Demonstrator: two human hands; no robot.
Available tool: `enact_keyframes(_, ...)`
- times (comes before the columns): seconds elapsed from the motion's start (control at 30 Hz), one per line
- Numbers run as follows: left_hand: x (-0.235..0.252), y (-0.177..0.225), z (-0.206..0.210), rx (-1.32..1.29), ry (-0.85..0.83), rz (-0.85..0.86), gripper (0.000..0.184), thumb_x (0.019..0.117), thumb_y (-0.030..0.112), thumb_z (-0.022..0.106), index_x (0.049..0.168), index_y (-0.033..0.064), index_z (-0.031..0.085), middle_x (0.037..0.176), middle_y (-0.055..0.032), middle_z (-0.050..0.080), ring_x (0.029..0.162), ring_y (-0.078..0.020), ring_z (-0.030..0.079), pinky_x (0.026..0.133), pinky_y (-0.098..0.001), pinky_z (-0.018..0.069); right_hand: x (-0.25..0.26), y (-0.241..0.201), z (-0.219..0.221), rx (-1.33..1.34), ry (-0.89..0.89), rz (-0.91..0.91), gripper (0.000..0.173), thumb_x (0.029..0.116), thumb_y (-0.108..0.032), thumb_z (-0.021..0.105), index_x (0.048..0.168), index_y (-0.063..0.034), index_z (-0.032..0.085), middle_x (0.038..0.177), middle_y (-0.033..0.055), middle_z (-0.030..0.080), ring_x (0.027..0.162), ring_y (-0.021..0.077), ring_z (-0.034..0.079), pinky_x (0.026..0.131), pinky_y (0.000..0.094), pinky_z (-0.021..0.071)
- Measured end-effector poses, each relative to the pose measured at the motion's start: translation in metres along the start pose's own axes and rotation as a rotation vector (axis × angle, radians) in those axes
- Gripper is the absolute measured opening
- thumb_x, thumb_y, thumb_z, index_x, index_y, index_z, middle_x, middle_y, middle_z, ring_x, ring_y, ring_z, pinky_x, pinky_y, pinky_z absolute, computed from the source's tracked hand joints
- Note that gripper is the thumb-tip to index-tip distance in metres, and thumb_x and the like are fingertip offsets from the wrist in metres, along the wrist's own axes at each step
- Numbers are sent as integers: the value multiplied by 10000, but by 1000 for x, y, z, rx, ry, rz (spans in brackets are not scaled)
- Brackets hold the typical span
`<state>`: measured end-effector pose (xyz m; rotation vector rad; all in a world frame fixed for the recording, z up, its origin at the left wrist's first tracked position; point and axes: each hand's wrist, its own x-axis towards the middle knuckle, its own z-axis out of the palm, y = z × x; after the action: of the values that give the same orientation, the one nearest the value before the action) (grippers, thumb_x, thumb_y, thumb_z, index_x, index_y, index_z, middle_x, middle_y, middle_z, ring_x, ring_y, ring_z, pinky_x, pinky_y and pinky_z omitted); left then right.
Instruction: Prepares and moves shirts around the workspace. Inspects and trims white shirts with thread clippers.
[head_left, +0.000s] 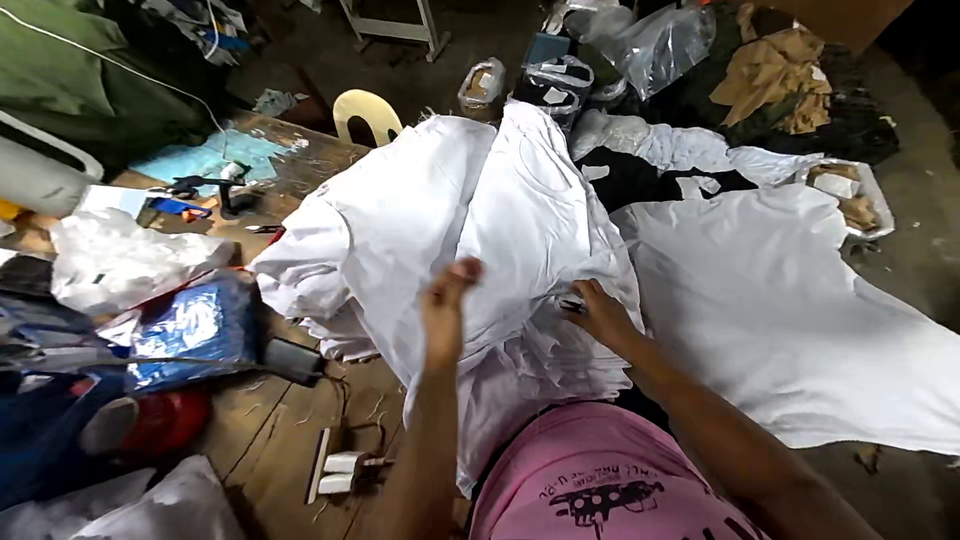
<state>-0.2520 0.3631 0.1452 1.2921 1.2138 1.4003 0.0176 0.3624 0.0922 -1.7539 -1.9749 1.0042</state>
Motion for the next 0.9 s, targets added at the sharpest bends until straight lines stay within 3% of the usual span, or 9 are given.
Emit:
enact_keyframes(0.13,-45,-20,59,140,-425,-247,257,1060,93,488,1132,-73,670,1047,-102,717,813,-97,695,783,-281,595,-4,3,-14,115,162,-136,286,1001,-160,607,1096,100,682,1057,244,687,932,305,667,870,423,539)
enact_keyframes(0.23,-45,-18,74,268,-299,-221,228,1049,101,526,1077,-70,673,922,-78,696,735,-50,637,713,-223,546,-5,-10,-17,113,262,-162,263,965,-135,664,1109,85,676,1078,237,676,916,318,674,841,447,559)
enact_keyframes(0.33,-36,-18,79,187,-235,-169,181,1025,59,537,1032,-75,660,858,-47,674,688,-29,614,667,-199,532,14,-12,-7,-66,149,-72,386,977,-131,654,1326,26,605,1332,263,591,1070,424,669,916,576,535)
enact_keyframes(0.43,-44,-13,81,-18,-237,-330,153,1022,47,544,1069,-64,638,889,-27,684,720,-52,651,688,-226,568,24,-10,-15,-15,239,-122,262,973,-55,630,1203,61,680,1221,259,649,1041,411,676,916,585,534)
enact_keyframes(0.53,-49,-13,90,-249,-91,-429,393,1020,24,552,1361,-139,442,1200,-169,620,956,-144,679,848,-302,588,15,-35,-47,52,338,-270,193,951,-37,680,1109,72,703,1091,240,673,941,365,683,858,544,559)
enact_keyframes(0.6,-34,-12,97,-421,54,-425,370,1046,29,477,1389,-81,388,1187,-148,614,949,-161,687,827,-320,596,6,-53,-61,2,368,-378,162,938,-57,712,1051,59,715,1018,211,682,867,335,689,794,519,578)
enact_keyframes(0.67,-12,-9,101,-507,144,-467,191,1089,141,453,1216,28,541,937,-65,711,767,-131,711,678,-279,600,2,-64,-66,-55,381,-429,145,939,-81,722,991,54,715,947,191,671,804,319,679,731,504,574)
enact_keyframes(0.77,2,-9,102,-495,107,-514,254,1098,202,463,950,46,598,620,1,621,482,-53,567,481,-186,490,3,-62,-65,-111,319,-369,155,946,-101,720,975,51,718,941,194,675,827,337,686,755,530,574)
enact_keyframes(0.9,-37,-19,88,-73,-131,-415,357,1108,170,403,818,26,554,575,45,526,459,-30,486,468,-195,446,-1,-48,-60,-155,224,-228,166,968,-102,686,1042,43,712,1022,217,679,896,379,692,798,575,559)
